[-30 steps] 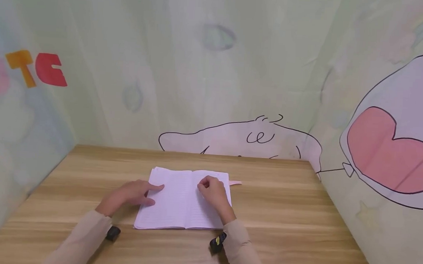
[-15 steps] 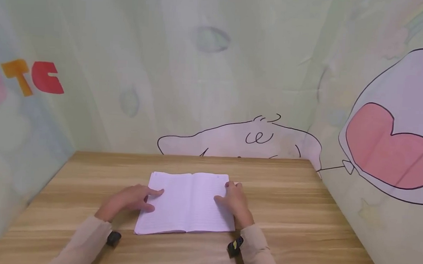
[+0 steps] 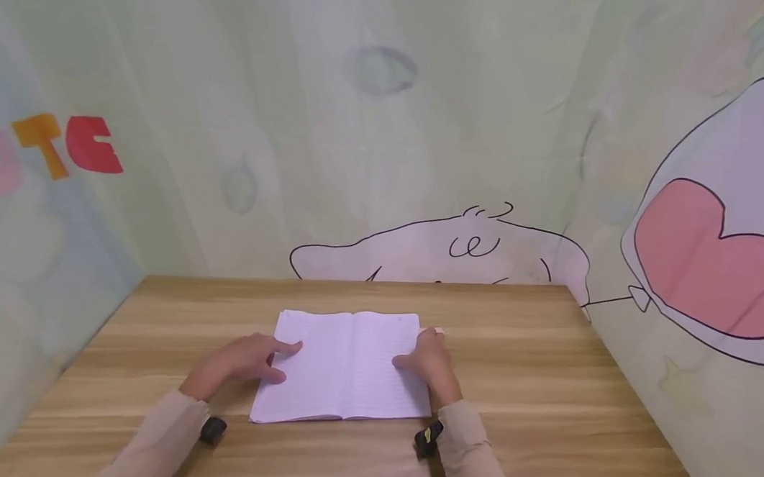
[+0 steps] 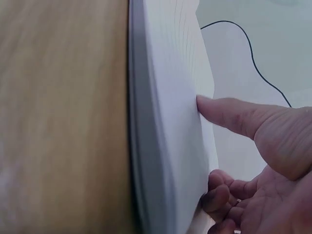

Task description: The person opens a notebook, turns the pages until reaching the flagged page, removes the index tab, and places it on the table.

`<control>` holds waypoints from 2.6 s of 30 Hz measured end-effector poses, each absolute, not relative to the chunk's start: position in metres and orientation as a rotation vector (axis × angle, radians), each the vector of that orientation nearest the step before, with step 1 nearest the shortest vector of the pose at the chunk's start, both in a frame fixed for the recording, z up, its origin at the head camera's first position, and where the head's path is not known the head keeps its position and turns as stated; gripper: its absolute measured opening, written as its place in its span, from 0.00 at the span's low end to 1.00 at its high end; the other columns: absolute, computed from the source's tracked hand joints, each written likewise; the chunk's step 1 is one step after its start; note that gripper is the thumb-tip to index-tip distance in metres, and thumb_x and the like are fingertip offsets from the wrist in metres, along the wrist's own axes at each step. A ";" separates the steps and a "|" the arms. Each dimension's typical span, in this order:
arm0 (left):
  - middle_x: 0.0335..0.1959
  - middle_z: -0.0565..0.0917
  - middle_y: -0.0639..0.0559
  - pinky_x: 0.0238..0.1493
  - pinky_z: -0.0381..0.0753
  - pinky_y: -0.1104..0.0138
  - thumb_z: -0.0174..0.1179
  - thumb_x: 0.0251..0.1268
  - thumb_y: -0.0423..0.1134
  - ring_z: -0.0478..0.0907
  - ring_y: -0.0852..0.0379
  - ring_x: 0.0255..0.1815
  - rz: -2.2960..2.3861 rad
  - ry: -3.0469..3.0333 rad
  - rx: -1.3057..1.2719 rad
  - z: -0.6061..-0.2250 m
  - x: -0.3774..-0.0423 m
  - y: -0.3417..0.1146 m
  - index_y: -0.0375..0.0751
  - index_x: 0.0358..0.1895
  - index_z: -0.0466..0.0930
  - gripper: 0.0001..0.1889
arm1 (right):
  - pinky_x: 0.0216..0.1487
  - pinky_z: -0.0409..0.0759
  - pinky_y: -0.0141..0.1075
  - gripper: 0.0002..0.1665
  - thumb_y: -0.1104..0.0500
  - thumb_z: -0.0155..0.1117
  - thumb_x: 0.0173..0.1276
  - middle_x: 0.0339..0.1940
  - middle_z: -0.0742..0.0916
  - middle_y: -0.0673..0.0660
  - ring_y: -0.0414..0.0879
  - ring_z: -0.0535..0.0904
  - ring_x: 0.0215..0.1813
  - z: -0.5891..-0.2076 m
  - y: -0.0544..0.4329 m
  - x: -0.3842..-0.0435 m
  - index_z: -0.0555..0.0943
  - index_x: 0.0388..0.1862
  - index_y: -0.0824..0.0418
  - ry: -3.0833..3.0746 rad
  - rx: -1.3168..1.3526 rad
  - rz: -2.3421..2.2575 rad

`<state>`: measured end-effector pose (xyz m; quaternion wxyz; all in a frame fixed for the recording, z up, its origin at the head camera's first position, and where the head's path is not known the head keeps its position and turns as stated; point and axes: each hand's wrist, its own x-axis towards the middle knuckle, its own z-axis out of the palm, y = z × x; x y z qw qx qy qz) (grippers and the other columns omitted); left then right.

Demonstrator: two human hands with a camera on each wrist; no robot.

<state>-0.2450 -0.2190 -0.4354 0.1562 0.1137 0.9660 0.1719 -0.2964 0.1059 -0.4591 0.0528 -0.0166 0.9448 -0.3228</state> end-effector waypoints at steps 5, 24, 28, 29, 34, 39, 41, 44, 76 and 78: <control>0.69 0.73 0.39 0.65 0.69 0.47 0.71 0.61 0.40 0.71 0.42 0.66 0.499 2.753 0.319 -0.431 -0.246 -0.218 0.48 0.70 0.73 0.32 | 0.55 0.78 0.53 0.43 0.57 0.82 0.50 0.51 0.79 0.73 0.62 0.78 0.49 -0.458 0.103 -0.299 0.73 0.56 0.82 2.870 0.008 -0.985; 0.70 0.72 0.38 0.67 0.67 0.45 0.72 0.60 0.40 0.69 0.39 0.69 0.534 2.736 0.307 -0.437 -0.247 -0.217 0.48 0.71 0.72 0.34 | 0.60 0.75 0.54 0.35 0.64 0.77 0.54 0.58 0.78 0.75 0.64 0.77 0.57 -0.468 0.107 -0.301 0.74 0.57 0.81 2.788 0.096 -1.179; 0.70 0.71 0.38 0.67 0.66 0.44 0.72 0.60 0.40 0.69 0.39 0.69 0.541 2.729 0.307 -0.434 -0.247 -0.218 0.48 0.71 0.72 0.34 | 0.54 0.79 0.51 0.30 0.66 0.76 0.54 0.52 0.81 0.71 0.59 0.80 0.50 -0.466 0.109 -0.303 0.76 0.53 0.79 2.759 0.098 -1.202; 0.70 0.71 0.38 0.66 0.67 0.45 0.72 0.60 0.40 0.69 0.39 0.68 0.534 2.728 0.311 -0.434 -0.247 -0.218 0.48 0.71 0.72 0.34 | 0.51 0.80 0.50 0.27 0.67 0.76 0.55 0.49 0.82 0.69 0.57 0.80 0.47 -0.466 0.110 -0.303 0.77 0.51 0.78 2.743 0.103 -1.218; 0.70 0.72 0.38 0.67 0.66 0.45 0.71 0.61 0.40 0.68 0.39 0.69 0.534 2.722 0.310 -0.435 -0.248 -0.218 0.48 0.72 0.71 0.34 | 0.38 0.75 0.40 0.15 0.65 0.72 0.60 0.38 0.82 0.61 0.51 0.75 0.39 -0.467 0.115 -0.300 0.80 0.42 0.72 2.679 0.155 -1.365; 0.70 0.72 0.38 0.68 0.65 0.45 0.71 0.61 0.40 0.66 0.37 0.71 0.531 2.723 0.307 -0.436 -0.248 -0.217 0.47 0.72 0.71 0.34 | 0.37 0.76 0.39 0.15 0.62 0.71 0.65 0.38 0.84 0.61 0.50 0.77 0.38 -0.468 0.118 -0.296 0.82 0.46 0.72 2.725 0.156 -1.463; 0.69 0.72 0.38 0.67 0.65 0.45 0.71 0.61 0.41 0.67 0.37 0.70 0.516 2.720 0.321 -0.436 -0.248 -0.217 0.47 0.71 0.71 0.34 | 0.37 0.77 0.40 0.16 0.63 0.70 0.65 0.38 0.84 0.62 0.51 0.78 0.38 -0.469 0.119 -0.296 0.81 0.48 0.71 2.750 0.145 -1.478; 0.69 0.73 0.38 0.67 0.66 0.45 0.71 0.61 0.41 0.68 0.38 0.70 0.498 2.717 0.333 -0.437 -0.247 -0.217 0.47 0.72 0.71 0.34 | 0.38 0.78 0.40 0.16 0.63 0.69 0.66 0.39 0.84 0.61 0.51 0.78 0.39 -0.470 0.119 -0.294 0.81 0.50 0.69 2.752 0.157 -1.495; 0.70 0.72 0.38 0.67 0.64 0.43 0.71 0.62 0.41 0.66 0.36 0.71 0.515 2.707 0.302 -0.432 -0.248 -0.221 0.47 0.72 0.71 0.34 | 0.37 0.74 0.38 0.16 0.52 0.61 0.75 0.33 0.84 0.56 0.48 0.76 0.36 -0.462 0.102 -0.301 0.83 0.37 0.64 2.793 -0.028 -1.438; 0.70 0.72 0.37 0.67 0.65 0.43 0.71 0.62 0.41 0.66 0.36 0.71 0.510 2.710 0.305 -0.433 -0.248 -0.222 0.47 0.72 0.71 0.34 | 0.36 0.75 0.38 0.17 0.52 0.59 0.75 0.34 0.84 0.57 0.48 0.77 0.36 -0.459 0.098 -0.299 0.83 0.38 0.65 2.764 -0.060 -1.462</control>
